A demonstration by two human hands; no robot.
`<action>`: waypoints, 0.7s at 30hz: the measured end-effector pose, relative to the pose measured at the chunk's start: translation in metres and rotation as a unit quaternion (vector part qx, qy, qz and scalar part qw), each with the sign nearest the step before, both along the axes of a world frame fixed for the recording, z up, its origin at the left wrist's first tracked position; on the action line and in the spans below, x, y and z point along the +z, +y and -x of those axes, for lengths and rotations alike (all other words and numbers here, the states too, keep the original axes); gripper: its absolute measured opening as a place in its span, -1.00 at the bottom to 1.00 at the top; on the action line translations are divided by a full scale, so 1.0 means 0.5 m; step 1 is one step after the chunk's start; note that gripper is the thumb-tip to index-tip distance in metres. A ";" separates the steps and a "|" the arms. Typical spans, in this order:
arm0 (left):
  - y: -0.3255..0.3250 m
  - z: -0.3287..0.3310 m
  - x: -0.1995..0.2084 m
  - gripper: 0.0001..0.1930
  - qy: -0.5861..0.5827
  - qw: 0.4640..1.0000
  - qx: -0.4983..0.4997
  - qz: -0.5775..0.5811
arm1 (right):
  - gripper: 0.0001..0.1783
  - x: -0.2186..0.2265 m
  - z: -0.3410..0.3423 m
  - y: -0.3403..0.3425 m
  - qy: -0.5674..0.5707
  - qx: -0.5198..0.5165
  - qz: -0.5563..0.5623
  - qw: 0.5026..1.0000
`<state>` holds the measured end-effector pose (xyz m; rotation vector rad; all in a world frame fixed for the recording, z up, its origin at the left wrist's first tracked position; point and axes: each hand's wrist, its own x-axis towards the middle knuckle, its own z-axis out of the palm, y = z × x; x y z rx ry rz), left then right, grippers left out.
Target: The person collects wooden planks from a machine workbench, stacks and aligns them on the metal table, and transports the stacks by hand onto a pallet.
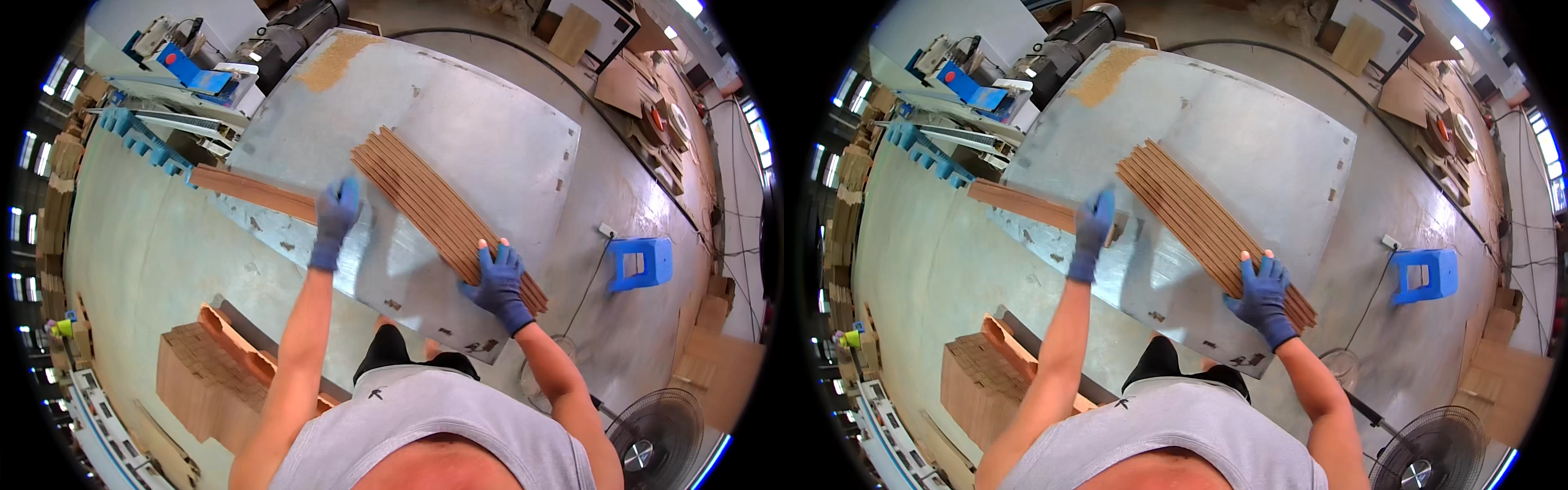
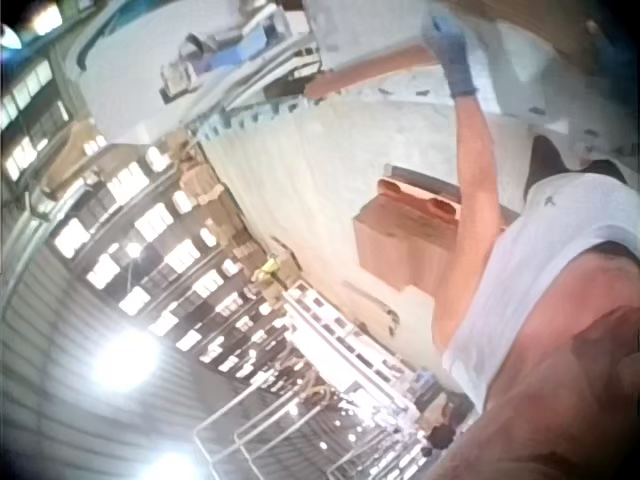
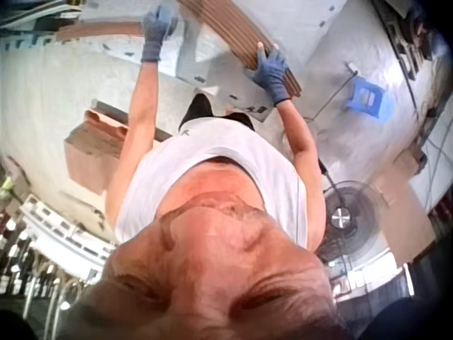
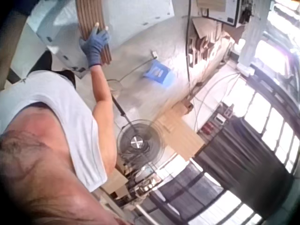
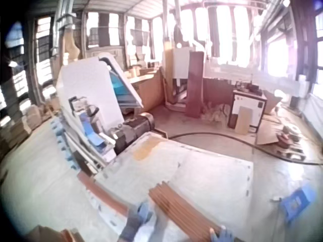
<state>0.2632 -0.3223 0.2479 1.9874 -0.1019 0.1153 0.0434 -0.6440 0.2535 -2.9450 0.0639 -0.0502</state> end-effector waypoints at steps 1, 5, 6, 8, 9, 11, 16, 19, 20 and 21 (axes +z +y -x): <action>0.013 -0.080 -0.001 -0.71 -0.007 1.000 -0.009 0.004 | 0.12 -0.002 -0.008 -0.004 0.002 0.004 0.002 1.000; 0.007 -0.300 -0.071 -0.53 0.017 0.991 -0.109 0.068 | 0.17 -0.008 0.004 -0.042 0.033 0.012 0.027 0.999; 0.004 -0.331 -0.102 -0.49 0.059 0.981 -0.156 0.103 | 0.17 -0.006 0.003 -0.046 0.040 0.005 0.027 0.999; -0.035 -0.359 -0.142 -0.47 0.127 0.960 -0.207 0.142 | 0.19 -0.001 0.004 -0.054 0.048 0.007 0.035 0.998; -0.049 -0.368 -0.158 -0.46 0.188 0.935 -0.245 0.174 | 0.23 -0.003 0.003 -0.047 0.055 -0.001 0.038 0.998; -0.077 -0.359 -0.181 -0.45 0.177 0.927 -0.275 0.184 | 0.23 0.004 -0.010 -0.031 0.067 -0.023 0.037 0.997; -0.087 -0.333 -0.162 -0.40 0.198 0.904 -0.311 0.215 | 0.24 0.028 -0.071 0.013 0.087 -0.061 0.015 0.994; -0.087 -0.328 -0.151 -0.38 0.172 0.913 -0.314 0.196 | 0.26 0.021 -0.089 0.024 0.083 -0.053 0.011 0.995; -0.086 -0.327 -0.152 -0.38 0.174 0.913 -0.316 0.193 | 0.28 0.017 -0.091 0.026 0.084 -0.054 0.015 0.995; -0.088 -0.325 -0.154 -0.37 0.176 0.905 -0.326 0.208 | 0.30 0.014 -0.092 0.028 0.085 -0.056 0.020 0.995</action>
